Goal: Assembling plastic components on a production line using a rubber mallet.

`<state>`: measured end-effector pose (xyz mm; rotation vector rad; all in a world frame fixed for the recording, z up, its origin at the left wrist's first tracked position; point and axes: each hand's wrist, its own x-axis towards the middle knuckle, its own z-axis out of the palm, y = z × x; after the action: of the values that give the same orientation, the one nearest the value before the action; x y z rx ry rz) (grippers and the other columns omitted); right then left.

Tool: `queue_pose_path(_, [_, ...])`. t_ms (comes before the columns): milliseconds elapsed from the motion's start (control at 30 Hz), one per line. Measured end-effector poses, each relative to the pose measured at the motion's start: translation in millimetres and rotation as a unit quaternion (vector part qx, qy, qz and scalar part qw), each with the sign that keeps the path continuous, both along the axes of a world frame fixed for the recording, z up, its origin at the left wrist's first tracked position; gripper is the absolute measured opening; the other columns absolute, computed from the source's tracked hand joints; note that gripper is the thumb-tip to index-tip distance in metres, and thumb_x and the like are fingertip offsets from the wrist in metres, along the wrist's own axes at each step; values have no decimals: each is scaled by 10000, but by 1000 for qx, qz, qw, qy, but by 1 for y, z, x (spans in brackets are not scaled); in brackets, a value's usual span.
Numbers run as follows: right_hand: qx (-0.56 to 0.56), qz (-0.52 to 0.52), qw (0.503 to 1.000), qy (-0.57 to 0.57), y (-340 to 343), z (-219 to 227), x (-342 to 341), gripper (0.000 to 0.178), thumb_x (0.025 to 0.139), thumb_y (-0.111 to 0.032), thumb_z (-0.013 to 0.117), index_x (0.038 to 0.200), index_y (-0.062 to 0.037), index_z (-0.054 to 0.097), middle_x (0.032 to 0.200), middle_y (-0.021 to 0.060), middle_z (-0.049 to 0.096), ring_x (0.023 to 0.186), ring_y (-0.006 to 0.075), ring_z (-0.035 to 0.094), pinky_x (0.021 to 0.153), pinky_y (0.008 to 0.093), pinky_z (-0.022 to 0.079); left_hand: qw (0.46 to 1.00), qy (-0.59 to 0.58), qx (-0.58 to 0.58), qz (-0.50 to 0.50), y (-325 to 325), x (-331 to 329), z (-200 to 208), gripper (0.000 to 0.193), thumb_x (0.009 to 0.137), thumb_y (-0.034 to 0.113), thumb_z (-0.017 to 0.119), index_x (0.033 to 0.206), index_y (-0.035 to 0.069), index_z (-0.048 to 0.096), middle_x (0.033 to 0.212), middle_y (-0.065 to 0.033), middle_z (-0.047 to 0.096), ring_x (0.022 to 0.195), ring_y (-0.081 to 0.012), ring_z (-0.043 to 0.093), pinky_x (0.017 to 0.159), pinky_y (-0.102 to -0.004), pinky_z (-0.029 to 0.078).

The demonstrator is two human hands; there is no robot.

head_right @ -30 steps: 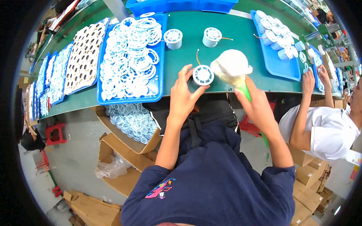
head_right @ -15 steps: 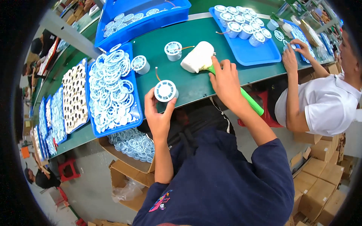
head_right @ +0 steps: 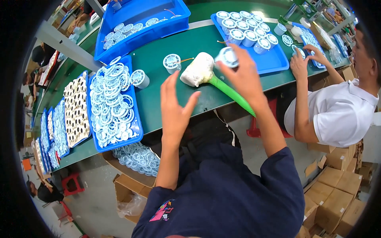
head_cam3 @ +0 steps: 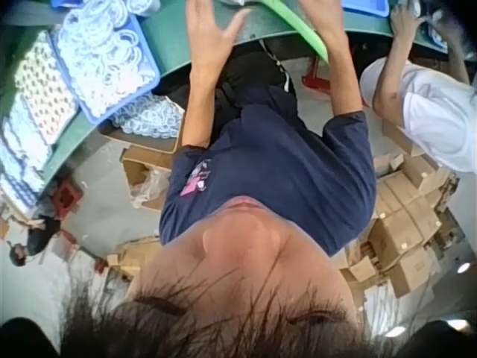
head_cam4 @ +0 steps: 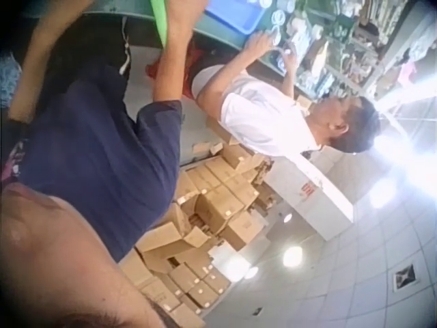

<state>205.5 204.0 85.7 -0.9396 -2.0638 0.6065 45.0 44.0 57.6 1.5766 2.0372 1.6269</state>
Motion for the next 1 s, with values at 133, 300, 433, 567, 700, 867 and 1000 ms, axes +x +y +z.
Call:
queue_pose_path(133, [95, -130, 981, -107, 63, -28, 33, 597, 886, -287, 806, 1369, -10, 591, 1160, 252, 632, 1060, 445, 638, 905, 472, 529, 987, -39, -75, 137, -24, -27, -24, 615, 921, 178, 776, 1439, -15, 505, 1377, -220, 557, 1297, -380, 541, 1094, -454, 435])
queue_pose_path(300, [13, -110, 982, -153, 101, -58, 53, 736, 895, -356, 804, 1411, 92, 530, 1297, 315, 614, 1209, 458, 604, 1007, 467, 505, 987, -55, -71, 135, -20, -39, -41, 585, 964, 190, 727, 1445, -37, 483, 1388, -252, 554, 1296, -401, 548, 1099, -460, 438])
queue_pose_path(433, [86, -170, 965, -182, 80, -63, 49, 731, 948, -326, 754, 1444, 123, 460, 1344, 330, 557, 1203, 491, 579, 1052, 483, 466, 989, -131, -32, 67, 17, -41, -49, 607, 1008, 198, 663, 1505, -37, 407, 1465, -288, 490, 1375, -444, 490, 1146, -466, 403])
queue_pose_path(567, [79, -144, 976, -142, 10, -35, 37, 484, 964, -201, 718, 1353, 48, 571, 1240, 248, 604, 1116, 406, 607, 975, 457, 496, 997, -18, 3, 70, 53, -53, -44, 695, 976, 178, 694, 1549, -33, 363, 1535, -266, 451, 1406, -399, 484, 1161, -450, 409])
queue_pose_path(700, [20, 27, 993, -117, -51, -39, 17, 333, 947, -126, 722, 1232, 31, 652, 1194, 197, 629, 1087, 372, 602, 967, 435, 490, 998, -49, -31, 20, 65, -72, -50, 610, 914, 155, 753, 1466, 45, 515, 1344, -235, 587, 1227, -414, 594, 1013, -446, 495])
queue_pose_path(867, [77, 9, 997, -11, -89, -8, -4, 228, 911, 14, 710, 1139, 20, 705, 1130, 173, 670, 1041, 340, 651, 902, 421, 521, 983, 59, -72, 157, 28, -44, -39, 603, 809, 251, 871, 1291, 16, 594, 1153, -206, 595, 1056, -401, 591, 898, -468, 502])
queue_pose_path(1000, [21, 233, 972, 23, -119, 13, -55, 267, 827, 57, 718, 1088, -1, 728, 1087, 148, 687, 970, 322, 692, 842, 414, 557, 984, 53, -36, 168, -3, -25, -55, 728, 791, 274, 871, 1366, 11, 511, 1289, -237, 535, 1122, -427, 562, 927, -512, 469])
